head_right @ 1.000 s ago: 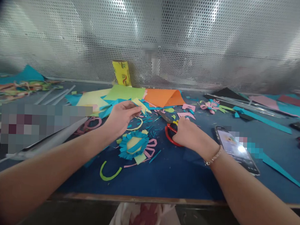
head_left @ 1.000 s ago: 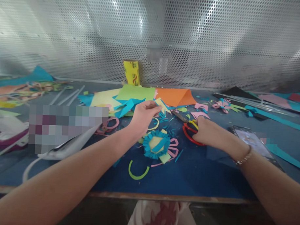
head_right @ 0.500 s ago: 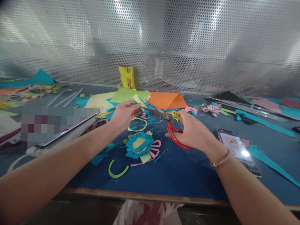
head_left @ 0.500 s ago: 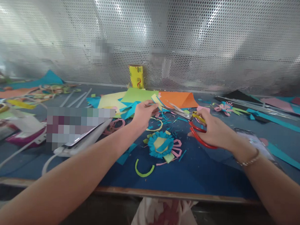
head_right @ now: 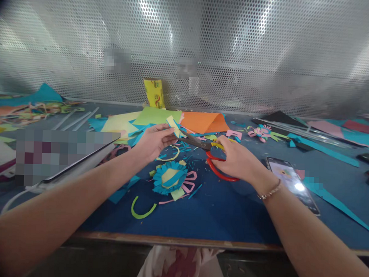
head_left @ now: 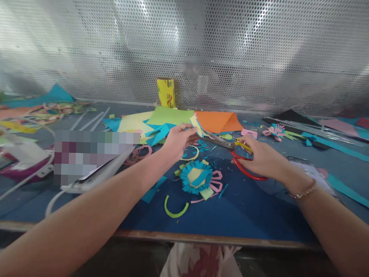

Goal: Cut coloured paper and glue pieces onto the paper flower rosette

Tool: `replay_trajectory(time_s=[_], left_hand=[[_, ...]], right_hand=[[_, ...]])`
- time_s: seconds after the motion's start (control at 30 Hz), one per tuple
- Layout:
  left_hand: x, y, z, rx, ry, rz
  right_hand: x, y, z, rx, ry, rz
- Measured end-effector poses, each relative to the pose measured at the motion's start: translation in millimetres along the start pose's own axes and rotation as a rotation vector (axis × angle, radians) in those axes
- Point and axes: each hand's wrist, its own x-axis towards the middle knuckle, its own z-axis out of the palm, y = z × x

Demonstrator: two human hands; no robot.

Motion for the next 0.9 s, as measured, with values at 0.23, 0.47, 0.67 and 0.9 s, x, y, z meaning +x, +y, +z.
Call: replay_trajectory(time_s=[0.23,0.47,0.67,0.9], left_hand=[[-3.3,-1.1,2.8,-0.009,0.014,-0.017],[-2.4,-2.5,0.9,0.009,-0.033,0.017],[-2.0,-3.5,0.7,-0.017,-0.038,0.01],[-4.5,-2.5,3.7,-0.054,-0.007,-0.029]], right_hand=[[1.6,2.4,-1.0,-0.013,-0.023,-0.008],[1.3,1.8,-4.2,0.065,-0.106,0.029],[1.2,1.4,-4.1,0.078,-0.11,0.035],[1.8,3.9,-4.3,0.067,-0.079,0.012]])
